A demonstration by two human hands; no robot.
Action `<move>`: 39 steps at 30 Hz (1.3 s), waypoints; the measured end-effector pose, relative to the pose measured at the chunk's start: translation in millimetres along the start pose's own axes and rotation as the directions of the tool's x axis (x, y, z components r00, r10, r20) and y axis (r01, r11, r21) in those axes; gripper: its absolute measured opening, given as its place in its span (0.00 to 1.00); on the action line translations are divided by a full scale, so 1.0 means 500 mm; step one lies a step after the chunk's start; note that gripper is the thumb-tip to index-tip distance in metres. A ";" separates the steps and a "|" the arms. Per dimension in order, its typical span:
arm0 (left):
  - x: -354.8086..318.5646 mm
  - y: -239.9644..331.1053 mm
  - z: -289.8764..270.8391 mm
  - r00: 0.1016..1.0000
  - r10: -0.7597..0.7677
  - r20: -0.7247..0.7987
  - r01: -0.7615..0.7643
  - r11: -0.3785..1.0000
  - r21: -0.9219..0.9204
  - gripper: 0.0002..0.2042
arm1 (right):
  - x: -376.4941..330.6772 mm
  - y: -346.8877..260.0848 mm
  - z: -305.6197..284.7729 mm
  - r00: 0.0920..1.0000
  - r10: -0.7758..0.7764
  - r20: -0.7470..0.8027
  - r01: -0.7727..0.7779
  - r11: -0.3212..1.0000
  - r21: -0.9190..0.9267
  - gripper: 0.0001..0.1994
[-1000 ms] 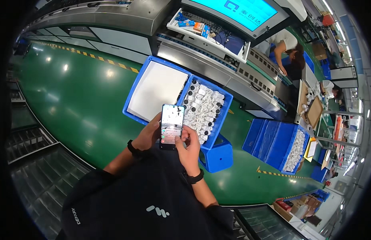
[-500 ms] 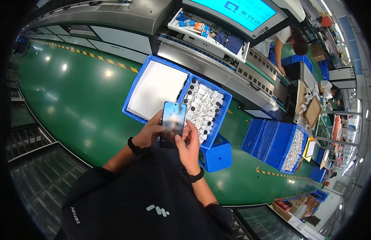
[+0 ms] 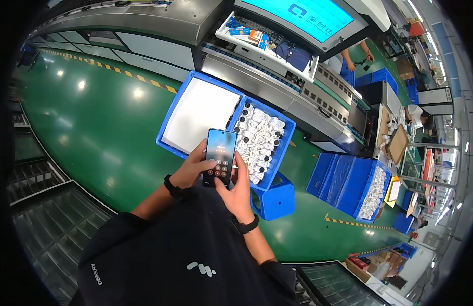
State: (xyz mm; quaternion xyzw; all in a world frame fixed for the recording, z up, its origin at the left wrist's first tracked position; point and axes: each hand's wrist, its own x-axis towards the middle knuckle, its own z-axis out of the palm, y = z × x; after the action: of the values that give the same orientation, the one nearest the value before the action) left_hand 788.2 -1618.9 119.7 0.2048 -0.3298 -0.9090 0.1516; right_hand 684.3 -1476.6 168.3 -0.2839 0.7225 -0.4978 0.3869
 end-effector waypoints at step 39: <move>-0.009 -0.003 0.008 1.000 0.008 0.009 -0.008 1.000 -0.026 0.34 | -0.012 0.002 0.006 0.998 0.005 -0.070 0.005 0.990 0.139 0.35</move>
State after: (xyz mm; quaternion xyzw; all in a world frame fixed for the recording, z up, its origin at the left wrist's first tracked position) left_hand 790.1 -1613.7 122.9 0.1974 -0.3196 -0.9135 0.1566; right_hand 689.9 -1472.9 168.3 -0.2383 0.6991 -0.5567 0.3801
